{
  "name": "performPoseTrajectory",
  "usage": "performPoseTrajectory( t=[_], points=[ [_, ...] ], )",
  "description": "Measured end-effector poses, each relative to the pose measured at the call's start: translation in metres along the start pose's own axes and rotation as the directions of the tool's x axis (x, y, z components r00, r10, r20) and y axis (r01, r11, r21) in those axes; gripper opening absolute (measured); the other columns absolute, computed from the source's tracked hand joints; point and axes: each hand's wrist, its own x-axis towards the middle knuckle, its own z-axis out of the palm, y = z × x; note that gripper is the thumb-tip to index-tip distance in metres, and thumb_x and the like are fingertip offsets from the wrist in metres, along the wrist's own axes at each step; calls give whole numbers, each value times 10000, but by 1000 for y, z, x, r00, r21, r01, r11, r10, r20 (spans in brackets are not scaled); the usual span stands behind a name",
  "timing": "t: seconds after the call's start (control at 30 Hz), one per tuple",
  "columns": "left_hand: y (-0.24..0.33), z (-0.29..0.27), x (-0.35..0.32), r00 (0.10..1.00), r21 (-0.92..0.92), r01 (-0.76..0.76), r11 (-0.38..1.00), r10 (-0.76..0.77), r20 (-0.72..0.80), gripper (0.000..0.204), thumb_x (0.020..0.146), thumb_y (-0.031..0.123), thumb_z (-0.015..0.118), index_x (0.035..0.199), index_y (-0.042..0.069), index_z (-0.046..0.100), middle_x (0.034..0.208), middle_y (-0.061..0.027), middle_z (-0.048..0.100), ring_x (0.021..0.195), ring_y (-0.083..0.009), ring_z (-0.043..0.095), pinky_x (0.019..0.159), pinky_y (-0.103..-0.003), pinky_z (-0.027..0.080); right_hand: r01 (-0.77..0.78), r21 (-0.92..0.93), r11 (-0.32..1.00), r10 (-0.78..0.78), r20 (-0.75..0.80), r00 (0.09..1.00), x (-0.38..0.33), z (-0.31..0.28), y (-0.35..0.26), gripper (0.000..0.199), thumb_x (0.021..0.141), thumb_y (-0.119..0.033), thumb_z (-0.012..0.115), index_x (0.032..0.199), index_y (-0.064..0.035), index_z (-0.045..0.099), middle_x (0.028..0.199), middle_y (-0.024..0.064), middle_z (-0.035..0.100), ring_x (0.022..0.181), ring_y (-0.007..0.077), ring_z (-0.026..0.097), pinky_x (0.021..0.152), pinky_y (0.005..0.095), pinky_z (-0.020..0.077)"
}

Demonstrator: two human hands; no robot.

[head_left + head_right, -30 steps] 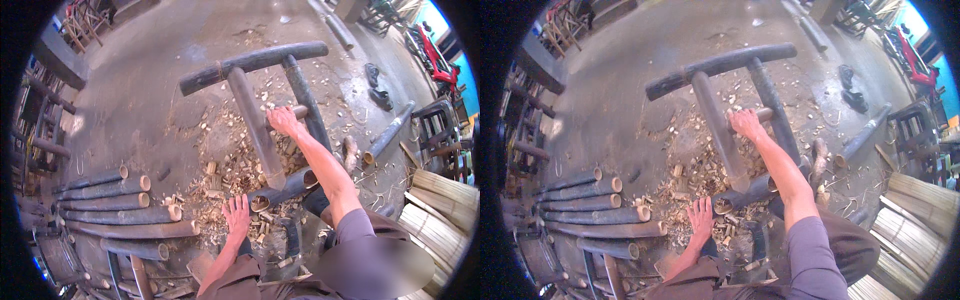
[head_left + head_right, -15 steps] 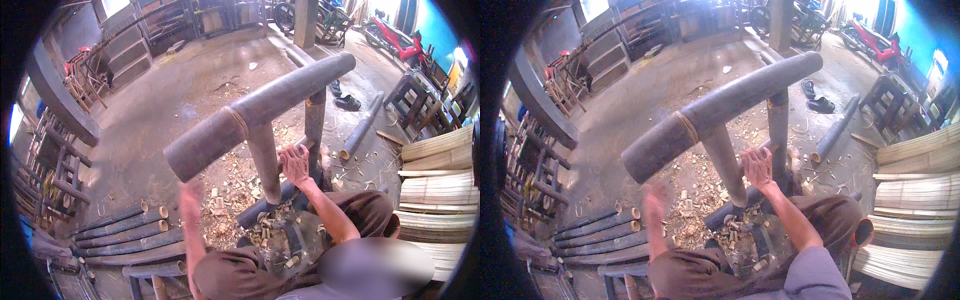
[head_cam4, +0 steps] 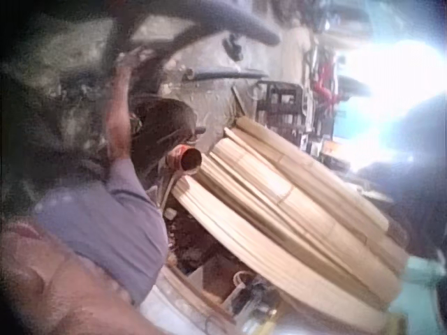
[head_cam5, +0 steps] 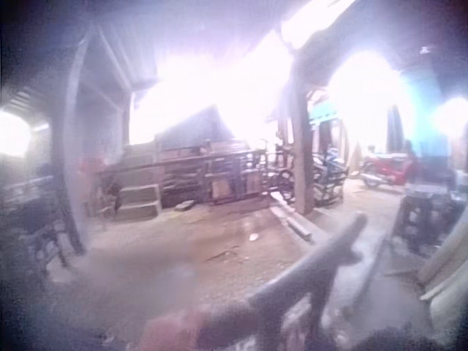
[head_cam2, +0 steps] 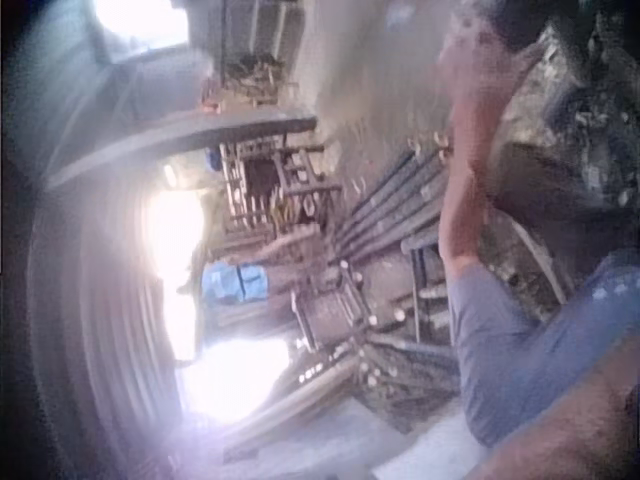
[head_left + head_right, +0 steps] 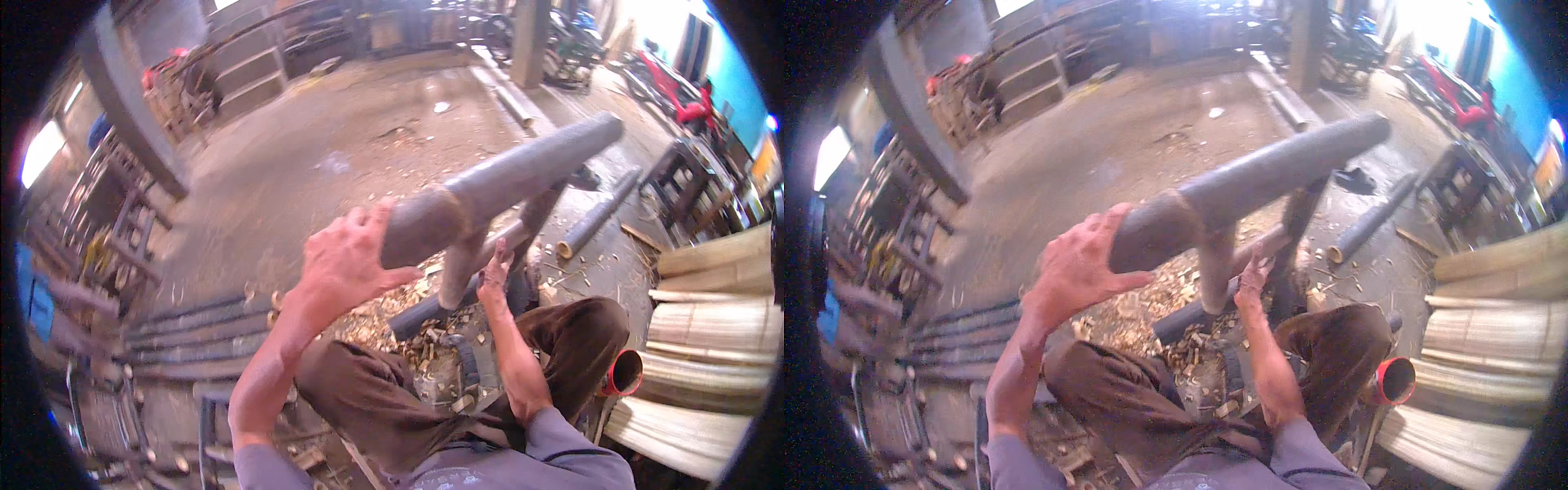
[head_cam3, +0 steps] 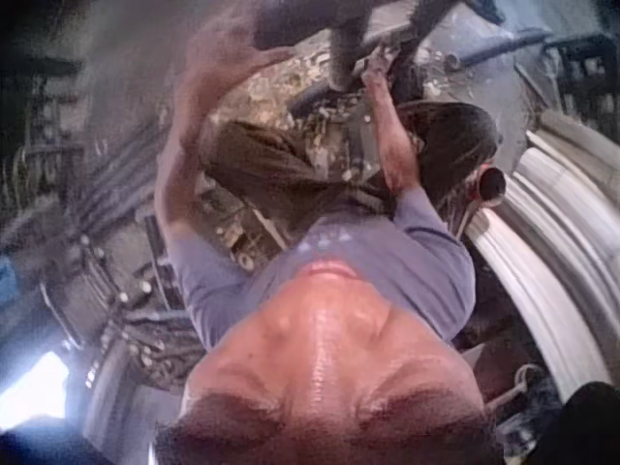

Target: The person assembles a bamboo frame by hand, fitting cylindrical bamboo pieces together and using a wooden mallet to tap joints into place. The person repeatedly adjusts and aligns the bamboo segments to form a rectangular structure.

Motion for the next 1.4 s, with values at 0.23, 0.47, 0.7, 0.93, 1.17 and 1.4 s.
performPoseTrajectory(
  t=[0.23,0.47,0.7,0.93,1.17,1.4],
  points=[
    [17,-6,-57,996,25,-34,999,36,-81,947,697,551,774,1419,81,380,1129,-151,563,1022,-345,597,854,-464,499,41,328,944,-184,418,890,16,16,-3,808,865,-465,685,1447,-54,304,1366,133,456,1206,266,481,1004,413,416],
    [-63,4,-83,991,-546,81,834,-10,131,1071,746,441,803,1517,64,161,1426,-208,405,1303,-368,430,1080,-454,357,599,75,797,-534,552,641,23,126,-133,760,876,-449,660,1427,-19,362,1383,180,444,1268,311,430,1050,427,358],
    [-126,67,13,942,-882,-301,-361,27,-333,1206,714,459,842,1548,116,42,1513,-167,336,1356,-334,395,1121,-465,324,822,-368,434,-278,813,511,24,199,-205,981,742,-473,773,1497,-64,299,1340,233,537,1244,334,518,1039,397,405],
    [-112,221,-35,985,-843,5,-538,-141,97,711,824,341,731,1375,19,417,1323,-97,530,1268,-252,482,1118,-429,348,949,-316,13,214,928,307,41,229,-126,874,726,-333,776,1473,-168,354,1135,223,655,1083,359,628,934,429,486],
    [-47,345,-94,802,-517,27,-856,-290,522,685,814,267,744,1368,48,407,1338,-101,514,1249,-263,506,1057,-421,449,995,-65,-77,595,798,98,66,244,-1,907,656,-318,733,1477,-249,353,963,185,694,896,364,673,791,454,537],
    [-51,398,-98,742,-368,50,-928,-212,636,615,870,269,706,1371,57,419,1355,-84,507,1259,-250,490,1097,-437,406,991,-115,-69,696,706,130,81,240,100,879,662,-321,764,1454,-268,385,1063,157,692,986,355,659,812,466,536]
  ],
)
